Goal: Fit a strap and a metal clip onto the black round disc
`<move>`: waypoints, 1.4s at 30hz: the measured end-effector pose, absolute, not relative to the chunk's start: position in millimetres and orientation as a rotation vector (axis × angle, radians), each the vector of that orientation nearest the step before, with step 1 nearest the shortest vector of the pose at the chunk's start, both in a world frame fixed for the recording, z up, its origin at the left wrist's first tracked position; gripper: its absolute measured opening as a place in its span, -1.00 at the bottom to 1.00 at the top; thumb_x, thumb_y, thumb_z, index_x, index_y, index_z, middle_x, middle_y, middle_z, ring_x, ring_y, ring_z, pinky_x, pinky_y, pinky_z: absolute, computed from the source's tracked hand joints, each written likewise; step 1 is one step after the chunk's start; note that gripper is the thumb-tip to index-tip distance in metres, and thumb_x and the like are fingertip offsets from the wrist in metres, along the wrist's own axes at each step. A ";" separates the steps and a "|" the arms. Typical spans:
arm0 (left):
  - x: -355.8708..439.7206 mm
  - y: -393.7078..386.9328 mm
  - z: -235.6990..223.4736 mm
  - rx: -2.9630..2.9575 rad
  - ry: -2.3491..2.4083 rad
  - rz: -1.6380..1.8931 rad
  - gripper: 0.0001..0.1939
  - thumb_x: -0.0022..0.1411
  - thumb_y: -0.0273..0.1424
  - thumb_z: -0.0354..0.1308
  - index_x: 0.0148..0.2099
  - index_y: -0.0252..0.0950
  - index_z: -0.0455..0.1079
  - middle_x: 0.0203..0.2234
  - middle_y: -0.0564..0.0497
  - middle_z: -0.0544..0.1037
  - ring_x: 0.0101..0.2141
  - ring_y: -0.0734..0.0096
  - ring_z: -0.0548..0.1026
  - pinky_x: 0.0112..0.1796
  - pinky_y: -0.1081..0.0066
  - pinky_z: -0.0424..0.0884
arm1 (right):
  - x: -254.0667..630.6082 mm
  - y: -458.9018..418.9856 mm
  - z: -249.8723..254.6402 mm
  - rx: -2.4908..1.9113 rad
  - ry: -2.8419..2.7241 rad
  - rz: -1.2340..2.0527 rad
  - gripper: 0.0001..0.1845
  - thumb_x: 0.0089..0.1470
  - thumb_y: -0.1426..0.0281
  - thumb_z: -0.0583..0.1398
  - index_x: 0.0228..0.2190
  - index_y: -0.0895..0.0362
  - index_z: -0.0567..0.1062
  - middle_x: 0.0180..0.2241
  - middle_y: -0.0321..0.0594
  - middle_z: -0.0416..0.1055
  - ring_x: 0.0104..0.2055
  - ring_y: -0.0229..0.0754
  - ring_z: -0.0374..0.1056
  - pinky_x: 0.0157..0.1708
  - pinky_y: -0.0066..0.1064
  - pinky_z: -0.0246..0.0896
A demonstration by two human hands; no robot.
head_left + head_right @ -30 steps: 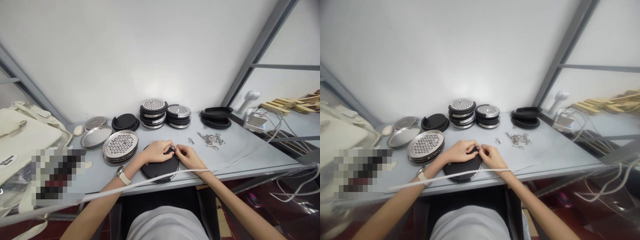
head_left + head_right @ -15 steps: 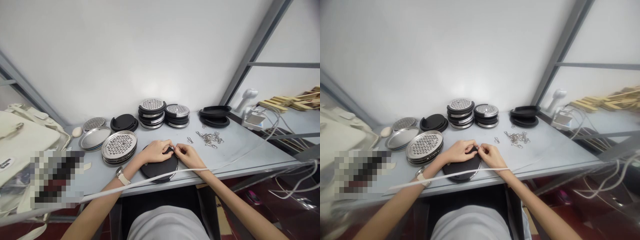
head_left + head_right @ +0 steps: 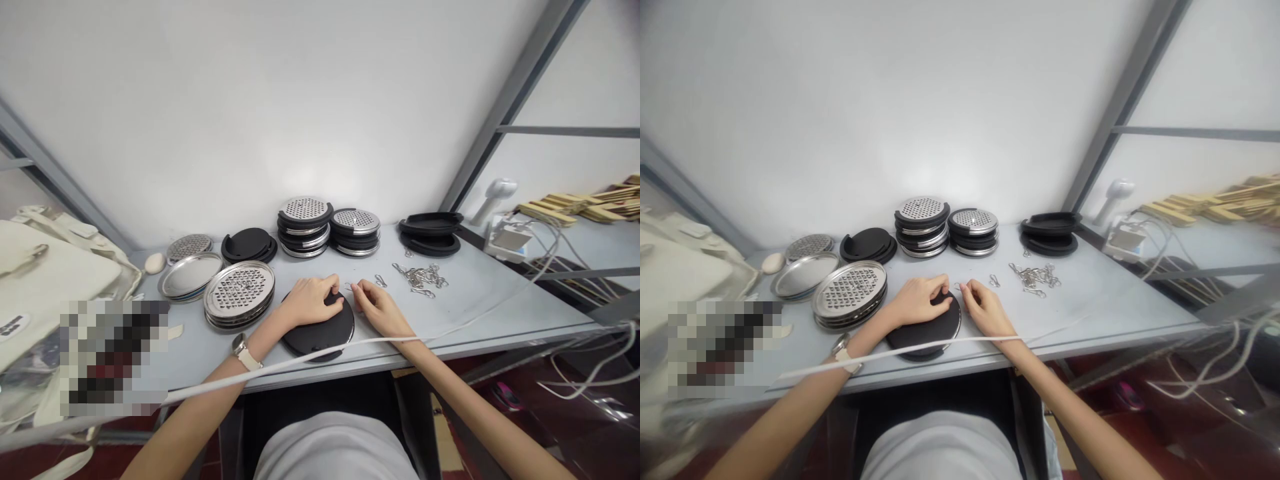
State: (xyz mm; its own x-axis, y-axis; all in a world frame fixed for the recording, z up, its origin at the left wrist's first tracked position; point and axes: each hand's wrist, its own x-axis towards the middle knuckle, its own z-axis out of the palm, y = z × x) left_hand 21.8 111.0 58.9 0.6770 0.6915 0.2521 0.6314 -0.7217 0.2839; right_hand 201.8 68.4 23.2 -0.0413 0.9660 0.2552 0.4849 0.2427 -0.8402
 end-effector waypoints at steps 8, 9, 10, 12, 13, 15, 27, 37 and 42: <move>20.2 109.5 60.7 2.737 0.921 0.446 -0.87 0.18 -0.28 0.04 -0.26 -0.21 0.22 -0.57 0.15 0.35 -0.56 0.46 0.31 -0.51 0.46 0.08 | 199.2 66.7 23.5 -1.381 -1.824 0.627 -0.68 0.20 0.25 -0.03 -0.55 0.11 0.21 -0.61 -0.39 0.16 -0.54 -0.32 0.07 -0.50 -0.47 -0.02; 20.3 109.2 61.1 2.740 0.919 0.447 -0.87 0.19 -0.28 0.04 -0.27 -0.21 0.22 -0.57 0.15 0.35 -0.55 0.46 0.31 -0.51 0.46 0.08 | 199.0 66.7 23.7 -1.390 -1.852 0.612 -0.68 0.19 0.27 -0.03 -0.55 0.11 0.21 -0.61 -0.39 0.16 -0.55 -0.32 0.07 -0.51 -0.47 -0.04; 20.5 108.9 61.4 2.743 0.923 0.448 -0.87 0.19 -0.28 0.04 -0.28 -0.21 0.22 -0.57 0.15 0.36 -0.55 0.46 0.32 -0.51 0.46 0.09 | 198.8 66.6 24.2 -1.399 -1.878 0.602 -0.69 0.19 0.28 -0.03 -0.55 0.11 0.20 -0.61 -0.39 0.17 -0.54 -0.32 0.07 -0.51 -0.47 -0.05; 20.9 108.4 61.8 2.751 0.938 0.450 -0.88 0.19 -0.28 0.04 -0.28 -0.21 0.22 -0.56 0.14 0.37 -0.54 0.45 0.32 -0.50 0.46 0.08 | 198.6 66.3 25.4 -1.410 -1.922 0.588 -0.69 0.20 0.29 -0.04 -0.55 0.11 0.20 -0.60 -0.38 0.19 -0.54 -0.32 0.09 -0.50 -0.47 -0.05; 21.0 108.2 61.9 2.753 0.946 0.450 -0.88 0.18 -0.28 0.04 -0.28 -0.21 0.23 -0.56 0.14 0.37 -0.54 0.45 0.33 -0.50 0.46 0.08 | 198.5 66.2 26.1 -1.413 -1.941 0.582 -0.69 0.20 0.30 -0.05 -0.55 0.11 0.20 -0.59 -0.37 0.20 -0.53 -0.31 0.10 -0.49 -0.47 -0.04; 21.2 107.9 61.8 2.754 0.957 0.453 -0.87 0.18 -0.28 0.04 -0.28 -0.21 0.23 -0.55 0.14 0.38 -0.54 0.44 0.33 -0.50 0.46 0.08 | 198.4 65.7 27.5 -1.415 -1.969 0.572 -0.70 0.20 0.31 -0.06 -0.55 0.11 0.21 -0.58 -0.36 0.23 -0.52 -0.30 0.12 -0.48 -0.47 -0.03; 21.1 108.3 62.4 2.761 0.973 0.435 -0.86 0.19 -0.27 0.04 -0.27 -0.21 0.23 -0.54 0.13 0.40 -0.53 0.43 0.35 -0.49 0.45 0.11 | 198.1 66.5 23.1 -1.419 -1.903 0.552 -0.68 0.20 0.29 -0.06 -0.57 0.10 0.17 -0.64 -0.39 0.16 -0.56 -0.30 0.11 -0.51 -0.46 -0.06; 21.9 108.9 61.2 2.764 0.973 0.426 -0.87 0.19 -0.27 0.03 -0.27 -0.22 0.23 -0.53 0.13 0.41 -0.51 0.42 0.37 -0.49 0.44 0.10 | 198.5 65.6 24.9 -1.388 -1.968 0.579 -0.69 0.22 0.29 -0.07 -0.52 0.11 0.25 -0.58 -0.34 0.26 -0.52 -0.29 0.17 -0.48 -0.46 -0.01; 21.8 108.6 61.1 2.740 0.977 0.426 -0.87 0.19 -0.27 0.02 -0.27 -0.21 0.23 -0.53 0.13 0.41 -0.53 0.43 0.35 -0.50 0.46 0.09 | 198.6 66.8 24.5 -1.404 -1.998 0.544 -0.69 0.19 0.33 -0.06 -0.56 0.11 0.24 -0.60 -0.33 0.27 -0.53 -0.28 0.18 -0.48 -0.46 -0.02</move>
State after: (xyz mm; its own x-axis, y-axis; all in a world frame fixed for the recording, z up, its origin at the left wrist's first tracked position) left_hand 21.8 108.6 61.1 0.7397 0.6423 0.2007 0.5843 -0.7610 0.2818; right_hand 198.6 66.8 24.5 -0.2346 0.9375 0.2570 0.6781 0.3472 -0.6477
